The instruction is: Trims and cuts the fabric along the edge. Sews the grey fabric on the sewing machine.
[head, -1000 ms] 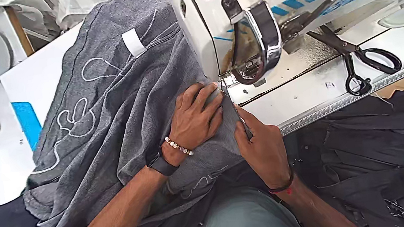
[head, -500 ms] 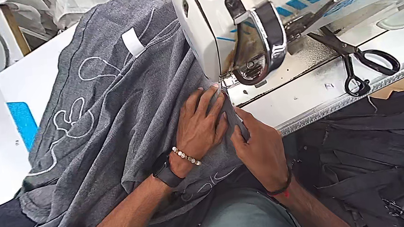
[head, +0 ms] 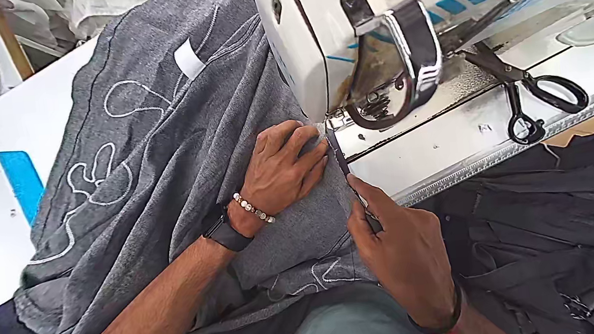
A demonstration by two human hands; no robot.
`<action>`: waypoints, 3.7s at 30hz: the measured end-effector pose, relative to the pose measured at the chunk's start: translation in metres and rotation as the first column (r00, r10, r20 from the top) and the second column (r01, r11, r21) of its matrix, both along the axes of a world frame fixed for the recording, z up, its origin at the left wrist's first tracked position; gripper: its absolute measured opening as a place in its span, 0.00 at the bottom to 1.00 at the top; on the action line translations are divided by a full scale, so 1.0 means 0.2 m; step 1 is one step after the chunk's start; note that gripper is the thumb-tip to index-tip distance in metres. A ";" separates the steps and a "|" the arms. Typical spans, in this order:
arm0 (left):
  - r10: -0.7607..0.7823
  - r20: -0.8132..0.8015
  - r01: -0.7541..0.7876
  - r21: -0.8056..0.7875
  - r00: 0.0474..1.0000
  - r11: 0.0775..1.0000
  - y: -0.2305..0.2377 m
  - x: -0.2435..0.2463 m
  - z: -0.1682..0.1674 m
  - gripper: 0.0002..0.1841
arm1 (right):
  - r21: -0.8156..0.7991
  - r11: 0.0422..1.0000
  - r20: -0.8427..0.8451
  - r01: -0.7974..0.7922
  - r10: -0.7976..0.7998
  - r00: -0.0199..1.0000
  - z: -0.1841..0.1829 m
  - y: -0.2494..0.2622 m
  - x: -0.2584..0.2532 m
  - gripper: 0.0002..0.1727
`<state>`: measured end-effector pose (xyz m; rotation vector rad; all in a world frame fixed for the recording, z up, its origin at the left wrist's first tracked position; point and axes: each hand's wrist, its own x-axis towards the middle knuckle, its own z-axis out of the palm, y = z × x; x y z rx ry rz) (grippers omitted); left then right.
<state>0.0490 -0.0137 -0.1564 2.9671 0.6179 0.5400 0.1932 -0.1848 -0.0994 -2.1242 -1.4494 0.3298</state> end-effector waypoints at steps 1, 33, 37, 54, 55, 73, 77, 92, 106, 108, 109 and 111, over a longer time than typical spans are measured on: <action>-0.025 0.002 0.025 0.000 1.000 1.000 0.02 0.00 0.01 0.16 | -0.003 1.000 0.023 -0.010 0.010 1.000 0.01 0.01 0.00 0.20; 0.068 0.032 -0.064 -0.131 0.997 0.989 -0.11 0.03 0.02 0.17 | -0.686 0.514 -0.111 -0.515 0.626 0.772 -0.23 -0.35 -0.01 0.16; 0.053 0.016 -0.051 -0.104 0.998 0.993 -0.10 0.02 0.01 0.18 | -0.435 0.748 -0.062 -0.501 0.530 0.846 -0.01 -0.24 0.07 0.14; 0.165 -0.095 -0.172 -0.076 0.982 0.982 -0.10 0.04 0.00 0.25 | 0.007 1.000 -0.012 -0.009 0.009 1.000 -0.21 0.23 0.16 0.14; 0.182 -0.108 -0.190 -0.075 0.977 0.979 -0.10 0.04 0.01 0.26 | 0.031 0.999 0.000 -0.040 0.040 0.999 -0.22 0.23 0.16 0.15; -0.076 -0.013 0.075 -0.023 0.997 0.997 0.17 -0.02 0.00 0.20 | -0.041 0.977 0.228 -0.211 0.215 0.950 -0.20 0.31 0.13 0.18; 0.062 -0.025 -0.065 -0.149 0.998 0.987 0.01 0.04 0.06 0.19 | 0.026 0.985 0.216 -0.170 0.161 0.963 -0.24 0.31 0.13 0.19; -0.001 -0.077 -0.011 -0.159 0.997 0.987 -0.07 -0.01 0.02 0.24 | -0.022 0.983 0.314 -0.181 0.179 0.933 -0.23 -0.43 0.30 0.09; -0.014 -0.058 0.006 -0.128 0.998 0.992 -0.07 -0.01 0.01 0.23 | -0.098 0.993 0.035 0.065 -0.062 0.997 -0.15 0.25 0.23 0.14; -0.012 -0.060 0.004 -0.133 0.998 0.991 -0.07 -0.01 0.02 0.23 | -0.095 0.994 0.121 0.049 -0.038 0.992 -0.16 0.26 0.22 0.11; -0.008 -0.069 -0.001 -0.131 0.998 0.991 -0.07 -0.01 0.02 0.24 | -0.067 0.997 0.176 0.029 -0.017 0.984 -0.16 0.26 0.21 0.10; -0.003 -0.093 -0.009 -0.128 0.996 0.992 -0.07 -0.01 0.02 0.25 | 0.044 0.997 0.314 -0.056 0.040 0.949 -0.20 0.23 0.20 0.09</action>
